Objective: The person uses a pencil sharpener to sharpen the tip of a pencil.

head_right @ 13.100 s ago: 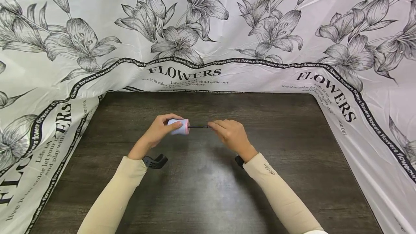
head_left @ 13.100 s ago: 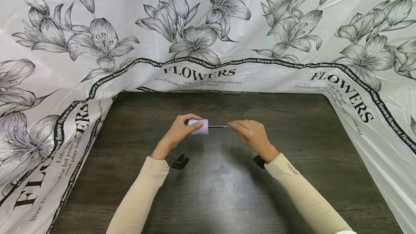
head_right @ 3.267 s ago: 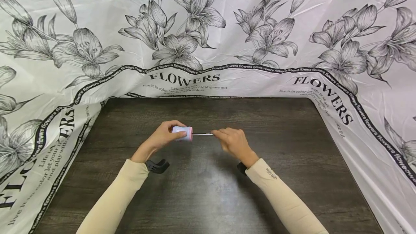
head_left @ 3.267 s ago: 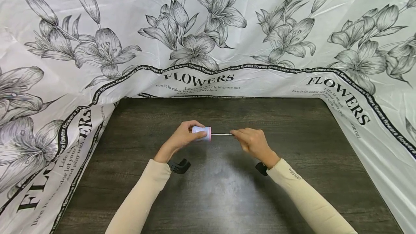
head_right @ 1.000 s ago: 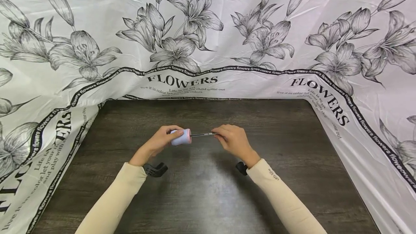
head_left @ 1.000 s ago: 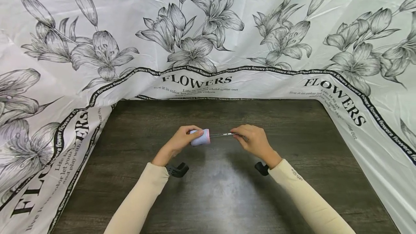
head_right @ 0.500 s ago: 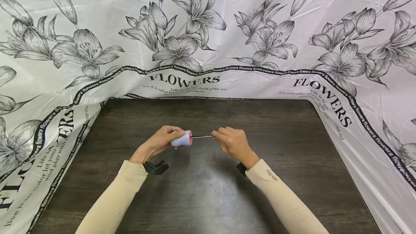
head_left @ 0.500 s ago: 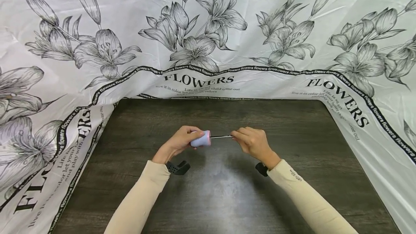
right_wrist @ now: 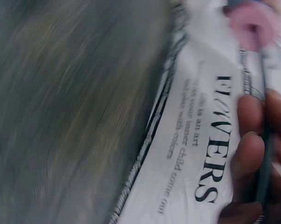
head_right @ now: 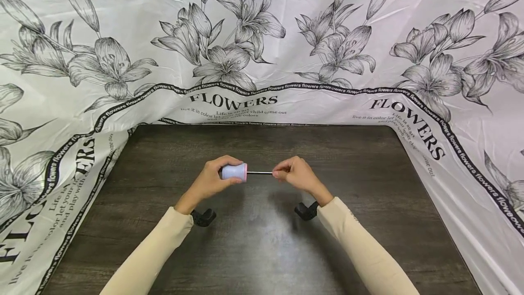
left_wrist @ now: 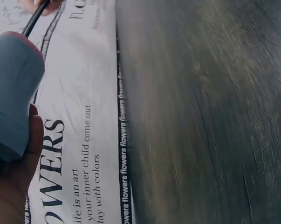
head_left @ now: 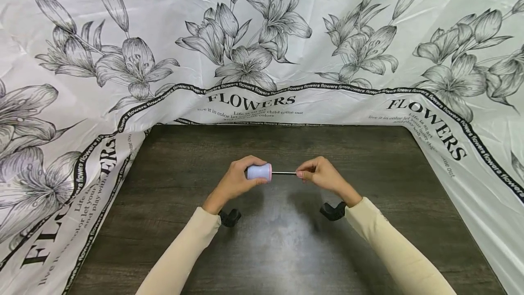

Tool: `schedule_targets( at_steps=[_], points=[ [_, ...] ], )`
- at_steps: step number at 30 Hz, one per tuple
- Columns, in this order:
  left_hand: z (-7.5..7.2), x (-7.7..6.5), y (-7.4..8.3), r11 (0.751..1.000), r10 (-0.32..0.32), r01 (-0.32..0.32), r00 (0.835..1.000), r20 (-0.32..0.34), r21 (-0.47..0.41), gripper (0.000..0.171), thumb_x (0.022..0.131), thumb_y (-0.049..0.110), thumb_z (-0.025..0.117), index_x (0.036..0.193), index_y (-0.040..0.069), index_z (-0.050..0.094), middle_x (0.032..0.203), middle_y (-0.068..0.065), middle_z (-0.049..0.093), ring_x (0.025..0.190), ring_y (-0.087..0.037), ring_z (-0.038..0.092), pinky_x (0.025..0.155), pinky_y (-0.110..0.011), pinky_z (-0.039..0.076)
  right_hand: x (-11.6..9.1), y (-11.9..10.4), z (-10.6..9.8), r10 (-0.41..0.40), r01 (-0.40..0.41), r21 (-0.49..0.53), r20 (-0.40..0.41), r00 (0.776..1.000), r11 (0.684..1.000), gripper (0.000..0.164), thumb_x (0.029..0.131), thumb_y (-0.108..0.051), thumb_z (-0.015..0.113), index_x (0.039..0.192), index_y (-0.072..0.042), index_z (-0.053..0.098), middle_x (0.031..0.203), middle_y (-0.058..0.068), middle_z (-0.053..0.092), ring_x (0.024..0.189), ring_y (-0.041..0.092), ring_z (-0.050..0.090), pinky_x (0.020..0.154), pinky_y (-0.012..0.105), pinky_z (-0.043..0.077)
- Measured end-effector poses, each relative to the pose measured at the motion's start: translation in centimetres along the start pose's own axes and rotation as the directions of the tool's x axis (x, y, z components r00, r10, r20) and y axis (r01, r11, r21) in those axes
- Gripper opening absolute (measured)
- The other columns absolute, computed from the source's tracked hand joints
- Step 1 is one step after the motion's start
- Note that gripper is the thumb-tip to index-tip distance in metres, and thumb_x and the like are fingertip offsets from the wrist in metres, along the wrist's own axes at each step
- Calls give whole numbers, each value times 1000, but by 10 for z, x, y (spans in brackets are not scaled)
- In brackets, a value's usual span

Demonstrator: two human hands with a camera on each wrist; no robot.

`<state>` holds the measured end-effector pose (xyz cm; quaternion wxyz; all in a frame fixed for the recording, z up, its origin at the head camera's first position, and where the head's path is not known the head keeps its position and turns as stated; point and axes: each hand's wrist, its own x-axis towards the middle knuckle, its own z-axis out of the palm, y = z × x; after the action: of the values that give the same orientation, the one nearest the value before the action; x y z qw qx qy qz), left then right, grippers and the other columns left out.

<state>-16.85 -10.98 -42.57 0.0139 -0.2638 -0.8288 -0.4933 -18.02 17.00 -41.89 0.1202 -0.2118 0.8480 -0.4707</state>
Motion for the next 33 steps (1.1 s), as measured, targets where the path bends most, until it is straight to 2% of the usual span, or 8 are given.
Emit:
schedule_targets(
  at_steps=[4,8,12,16,20,27,30,33],
  points=[
    [-3,4,-3,990,-132,129,991,-37,-64,35,83,19,76,115,10,66,105,-14,66,74,-18,59,61,-29,51,2,-1,7,-342,265,-371,-161,926,890,16,85,-13,72,100,-8,74,84,3,73,55,6,58,48,22,42],
    [-11,8,-6,929,-280,286,958,58,-236,33,91,22,66,119,3,63,100,-18,62,73,-17,57,62,-30,50,4,1,13,-691,424,-685,-161,705,592,21,81,-9,75,102,-9,73,86,2,72,62,11,62,53,26,48],
    [-18,10,-5,738,-408,496,868,283,-457,42,97,24,55,124,-8,54,101,-13,58,77,-15,60,65,-25,51,6,5,18,-832,401,-837,-107,545,371,16,93,-13,61,102,-8,73,88,3,72,73,17,66,61,30,49],
    [-24,11,-2,539,-451,630,777,439,-560,50,101,28,49,130,-12,45,102,-11,57,77,-14,62,64,-21,52,6,9,20,-886,361,-899,-62,460,250,25,99,-13,50,103,-8,74,91,3,73,78,17,66,67,31,49],
    [-26,10,-1,483,-451,650,759,469,-587,50,100,25,49,132,-13,42,102,-11,58,76,-14,64,63,-19,52,6,12,21,-901,373,-897,-61,429,238,26,99,-12,49,104,-9,74,89,2,73,72,16,64,60,28,44],
    [-22,10,-3,563,-475,623,781,404,-542,45,98,23,54,126,-12,52,97,-8,59,76,-13,61,62,-20,48,6,14,26,-914,396,-879,-98,393,265,24,98,-11,51,99,-9,75,81,0,71,56,14,54,47,24,33],
    [-21,9,-4,648,-441,570,822,362,-505,40,96,20,57,121,-11,56,95,-6,59,78,-14,59,63,-24,49,4,10,31,-876,438,-818,-154,458,373,20,96,-12,55,93,-8,75,74,0,68,49,11,51,42,22,35],
    [-23,9,-2,790,-336,430,900,278,-437,34,94,15,60,118,-8,60,91,-8,60,74,-14,56,61,-26,49,-1,2,31,-744,466,-660,-220,631,590,12,90,-9,64,90,-6,76,68,1,67,45,6,48,39,20,35]
  ],
)
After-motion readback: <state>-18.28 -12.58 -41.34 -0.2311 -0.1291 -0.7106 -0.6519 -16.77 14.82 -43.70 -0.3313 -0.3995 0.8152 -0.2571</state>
